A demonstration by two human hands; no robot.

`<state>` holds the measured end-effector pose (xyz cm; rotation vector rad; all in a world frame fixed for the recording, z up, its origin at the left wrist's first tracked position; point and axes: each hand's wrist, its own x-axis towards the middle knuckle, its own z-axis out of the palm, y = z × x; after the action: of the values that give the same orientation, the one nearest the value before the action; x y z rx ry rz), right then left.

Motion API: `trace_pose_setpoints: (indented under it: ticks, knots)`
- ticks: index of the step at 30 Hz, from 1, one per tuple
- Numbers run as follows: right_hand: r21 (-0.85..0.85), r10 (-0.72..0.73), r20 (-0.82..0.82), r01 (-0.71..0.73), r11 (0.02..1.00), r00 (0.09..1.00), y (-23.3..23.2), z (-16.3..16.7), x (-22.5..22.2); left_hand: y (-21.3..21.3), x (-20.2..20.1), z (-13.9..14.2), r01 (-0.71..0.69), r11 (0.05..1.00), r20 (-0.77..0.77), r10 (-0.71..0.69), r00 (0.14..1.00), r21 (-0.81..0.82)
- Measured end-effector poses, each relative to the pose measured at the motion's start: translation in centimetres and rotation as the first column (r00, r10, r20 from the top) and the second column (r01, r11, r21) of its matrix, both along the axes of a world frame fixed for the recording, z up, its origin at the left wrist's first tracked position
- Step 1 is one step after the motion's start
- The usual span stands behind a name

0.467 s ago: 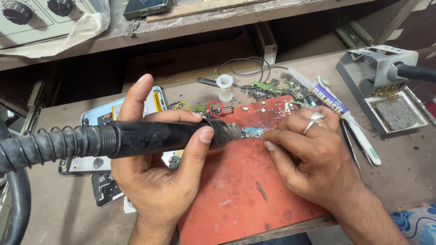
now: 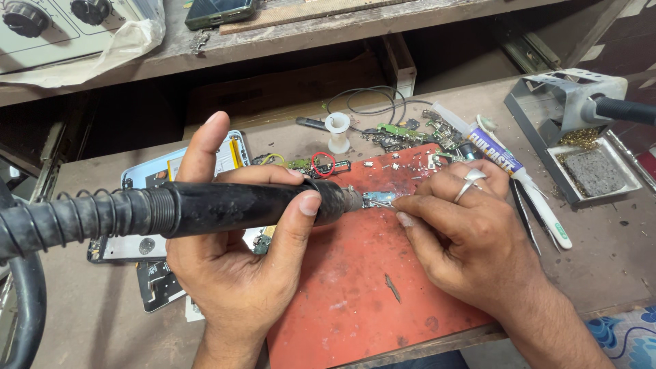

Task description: The person uses a hot air gun and tweezers to heat and remove small components from a circuit board. The person then uses a soldering iron to clean the solder pads on the board.

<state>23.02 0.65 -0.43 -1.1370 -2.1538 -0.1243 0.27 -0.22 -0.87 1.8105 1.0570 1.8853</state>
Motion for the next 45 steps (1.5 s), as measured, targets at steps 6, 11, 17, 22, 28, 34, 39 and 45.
trace_pose_setpoints:
  ticks: [6, 11, 17, 22, 28, 34, 39, 45]
  knots:
    - [0.000, -0.003, 0.000, 0.003, 1.000, 1.000, 0.06, -0.06, -0.10, 0.07, -0.11, -0.12, 0.005, 1.000, 0.012, -0.005, 1.000, -0.004]
    - [-0.002, -0.010, -0.004, 0.010, 1.000, 1.000, 0.00, 0.02, -0.05, -0.01, 0.01, -0.06, 0.002, 1.000, 0.008, -0.002, 1.000, -0.007]
    - [-0.016, -0.009, -0.001, 0.009, 1.000, 1.000, 0.03, 0.05, -0.08, -0.04, -0.01, 0.24, -0.001, 1.000, 0.006, 0.001, 1.000, -0.014]
    - [-0.008, -0.008, -0.014, 0.008, 1.000, 1.000, -0.03, 0.02, -0.03, 0.13, 0.11, 0.51, -0.031, 0.999, 0.000, 0.031, 1.000, -0.033]
    - [-0.015, -0.001, -0.008, 0.001, 1.000, 1.000, 0.03, -0.01, 0.05, 0.05, 0.09, 0.59, -0.030, 0.999, -0.017, 0.030, 0.999, -0.011]
    - [-0.005, -0.005, 0.005, 0.005, 1.000, 1.000, 0.08, -0.06, -0.04, 0.04, 0.09, 0.33, -0.015, 1.000, 0.008, 0.016, 1.000, -0.022]
    - [-0.004, -0.008, -0.008, 0.008, 1.000, 1.000, 0.03, 0.07, -0.07, 0.05, -0.03, 0.14, 0.010, 1.000, 0.021, -0.010, 1.000, -0.008]
    - [0.055, -0.106, -0.069, 0.110, 0.992, 0.992, -0.27, 0.48, 0.12, 0.13, 0.05, 0.38, 0.002, 1.000, 0.033, -0.002, 0.999, -0.018]
